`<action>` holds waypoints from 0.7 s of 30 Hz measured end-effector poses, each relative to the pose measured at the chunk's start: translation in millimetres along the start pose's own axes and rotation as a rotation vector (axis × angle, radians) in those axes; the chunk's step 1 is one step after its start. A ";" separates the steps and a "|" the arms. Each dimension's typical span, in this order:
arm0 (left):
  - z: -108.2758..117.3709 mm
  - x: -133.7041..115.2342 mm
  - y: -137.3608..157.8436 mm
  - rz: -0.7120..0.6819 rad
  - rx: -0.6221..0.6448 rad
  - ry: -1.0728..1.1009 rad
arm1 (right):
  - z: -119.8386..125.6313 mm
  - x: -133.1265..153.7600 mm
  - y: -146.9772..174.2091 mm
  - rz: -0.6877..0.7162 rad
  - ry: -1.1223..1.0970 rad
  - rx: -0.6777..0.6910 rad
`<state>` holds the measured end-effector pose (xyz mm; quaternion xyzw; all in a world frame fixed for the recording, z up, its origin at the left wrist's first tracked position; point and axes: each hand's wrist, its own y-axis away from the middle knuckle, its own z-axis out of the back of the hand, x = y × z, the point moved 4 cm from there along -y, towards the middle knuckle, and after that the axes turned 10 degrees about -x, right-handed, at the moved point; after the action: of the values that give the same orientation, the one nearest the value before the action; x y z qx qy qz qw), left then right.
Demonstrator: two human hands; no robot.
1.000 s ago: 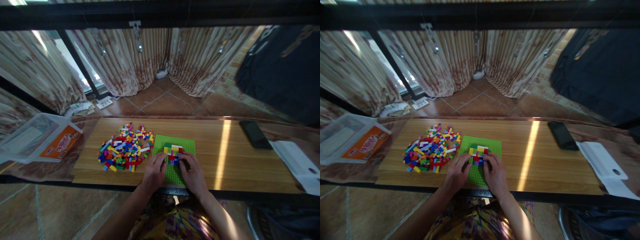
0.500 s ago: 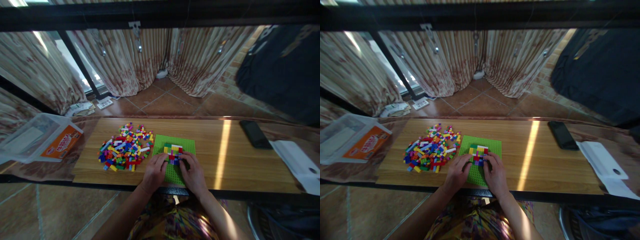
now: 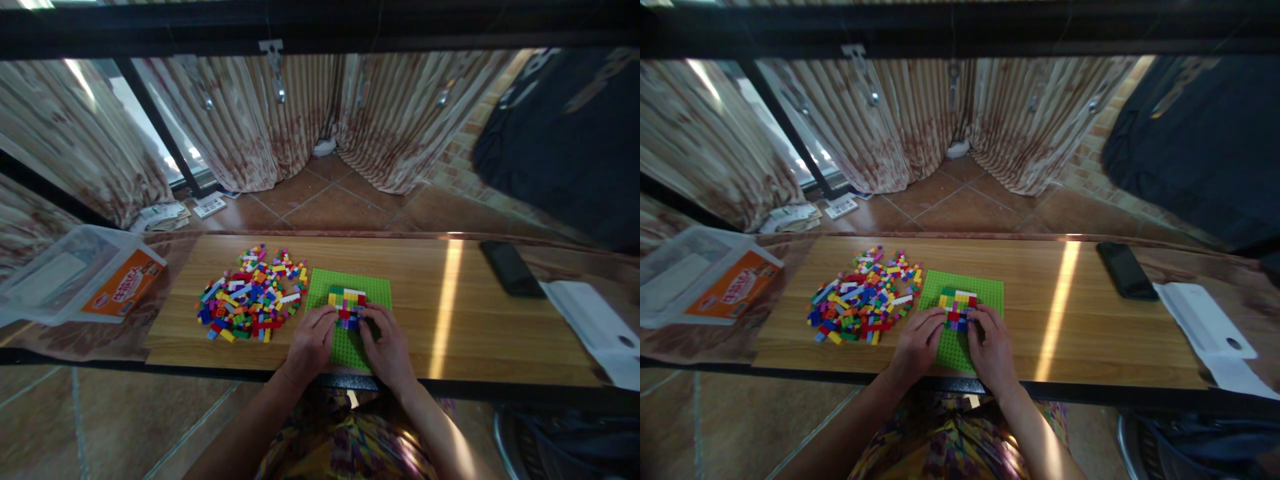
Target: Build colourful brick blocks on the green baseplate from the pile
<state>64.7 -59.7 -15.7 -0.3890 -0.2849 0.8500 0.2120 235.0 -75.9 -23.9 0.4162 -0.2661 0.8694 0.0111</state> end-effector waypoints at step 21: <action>-1.0 0.0 1.3 -0.022 0.025 -0.013 | -0.3 -0.2 0.4 0.004 0.007 -0.007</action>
<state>65.4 -60.4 -17.1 -0.3775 -0.2799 0.8537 0.2243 234.8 -76.1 -24.3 0.4125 -0.2701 0.8699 0.0117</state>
